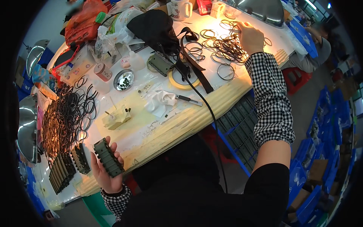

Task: Assembling small green plastic toy components using wires and assembly tools.

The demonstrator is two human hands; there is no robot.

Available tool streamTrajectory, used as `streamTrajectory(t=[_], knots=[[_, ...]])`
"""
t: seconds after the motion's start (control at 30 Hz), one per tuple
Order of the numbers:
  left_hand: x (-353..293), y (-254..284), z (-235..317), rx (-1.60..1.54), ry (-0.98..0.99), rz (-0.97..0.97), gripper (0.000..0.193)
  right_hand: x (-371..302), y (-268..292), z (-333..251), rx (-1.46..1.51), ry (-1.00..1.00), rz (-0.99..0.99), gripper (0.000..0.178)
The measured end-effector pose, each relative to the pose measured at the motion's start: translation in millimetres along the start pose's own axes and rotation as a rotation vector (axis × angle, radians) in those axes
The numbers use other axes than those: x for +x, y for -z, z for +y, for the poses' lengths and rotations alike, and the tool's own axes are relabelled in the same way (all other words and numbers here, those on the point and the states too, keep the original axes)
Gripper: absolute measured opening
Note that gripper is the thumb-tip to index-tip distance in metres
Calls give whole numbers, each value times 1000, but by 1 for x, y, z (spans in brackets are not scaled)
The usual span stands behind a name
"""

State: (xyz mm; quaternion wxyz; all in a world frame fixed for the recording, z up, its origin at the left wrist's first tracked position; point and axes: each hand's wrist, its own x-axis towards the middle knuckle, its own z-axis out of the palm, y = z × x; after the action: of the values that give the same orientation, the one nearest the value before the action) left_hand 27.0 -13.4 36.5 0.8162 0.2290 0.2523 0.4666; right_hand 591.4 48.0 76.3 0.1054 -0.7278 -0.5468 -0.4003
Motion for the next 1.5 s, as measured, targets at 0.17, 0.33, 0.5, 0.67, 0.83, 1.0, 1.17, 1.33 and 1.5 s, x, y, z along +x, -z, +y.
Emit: streamTrajectory(t=[0.17,0.33,0.5,0.67,0.83,1.0,1.17,1.33,1.5], knots=[[-6,8,-8,128,-131,32,58,8,36,-40,289,17,295,9],[-12,23,-5,157,-153,7,53,7,65,-82,491,37,219,10],[-9,14,-1,200,-191,-145,47,-22,133,-177,996,234,2,9],[15,-12,-14,276,-31,-374,42,-53,186,-225,1178,522,-175,13],[11,-2,-22,248,57,-359,45,-55,189,-245,1359,440,-211,14],[8,6,-19,111,11,-325,49,-56,179,-254,1578,349,-409,10],[7,8,-17,120,28,-312,55,-55,182,-263,1587,322,-547,12],[5,26,-16,2,-16,-299,54,-51,182,-263,1684,180,-820,20],[3,29,-17,-82,-54,-270,55,-55,180,-268,1847,-25,-1074,22]])
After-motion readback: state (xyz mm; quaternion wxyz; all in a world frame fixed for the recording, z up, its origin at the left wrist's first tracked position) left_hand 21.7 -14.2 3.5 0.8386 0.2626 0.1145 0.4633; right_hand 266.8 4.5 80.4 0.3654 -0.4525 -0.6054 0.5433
